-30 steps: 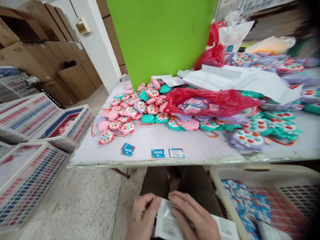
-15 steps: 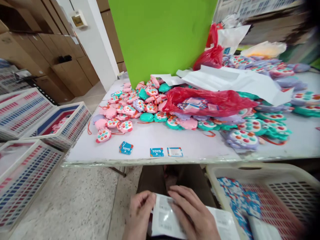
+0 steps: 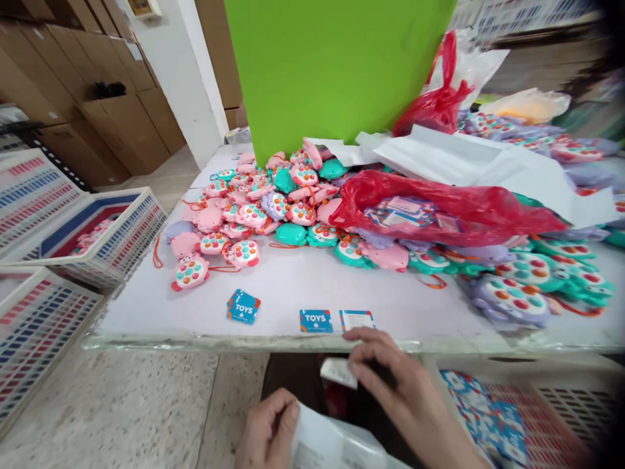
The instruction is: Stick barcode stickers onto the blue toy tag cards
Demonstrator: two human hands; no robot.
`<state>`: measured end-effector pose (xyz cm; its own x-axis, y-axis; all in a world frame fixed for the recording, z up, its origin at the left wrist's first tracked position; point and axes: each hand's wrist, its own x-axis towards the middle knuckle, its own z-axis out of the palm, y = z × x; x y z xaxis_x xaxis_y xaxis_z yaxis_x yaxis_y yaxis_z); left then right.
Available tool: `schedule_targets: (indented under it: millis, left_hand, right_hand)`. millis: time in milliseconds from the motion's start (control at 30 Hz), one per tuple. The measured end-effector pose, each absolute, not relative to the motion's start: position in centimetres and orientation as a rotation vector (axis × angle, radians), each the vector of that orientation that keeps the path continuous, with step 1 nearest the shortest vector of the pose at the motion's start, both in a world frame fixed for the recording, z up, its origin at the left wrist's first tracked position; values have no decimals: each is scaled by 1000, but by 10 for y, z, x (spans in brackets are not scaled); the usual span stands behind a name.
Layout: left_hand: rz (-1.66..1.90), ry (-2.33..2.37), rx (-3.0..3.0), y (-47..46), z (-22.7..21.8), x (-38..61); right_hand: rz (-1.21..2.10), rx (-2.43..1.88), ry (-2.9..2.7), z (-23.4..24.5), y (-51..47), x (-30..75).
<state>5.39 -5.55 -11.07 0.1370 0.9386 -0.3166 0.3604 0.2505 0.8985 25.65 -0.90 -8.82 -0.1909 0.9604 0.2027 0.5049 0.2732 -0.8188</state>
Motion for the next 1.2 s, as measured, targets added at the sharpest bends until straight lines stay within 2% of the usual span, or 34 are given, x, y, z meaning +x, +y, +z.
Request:
schedule_targets:
  millis: [200, 367, 567, 1200]
  left_hand:
    - [920, 1156, 2123, -16, -114, 55]
    - [756, 1119, 2528, 5, -123, 50]
    - [700, 1037, 2589, 9, -139, 47]
    - [714, 1052, 2567, 12, -139, 52]
  right_hand:
    - [990, -1425, -1864, -100, 66, 259]
    - [1074, -1426, -1962, -109, 83, 252]
    - [1115, -1401, -2015, -113, 88, 251]
    - [1015, -1384, -2079, -115, 87, 247]
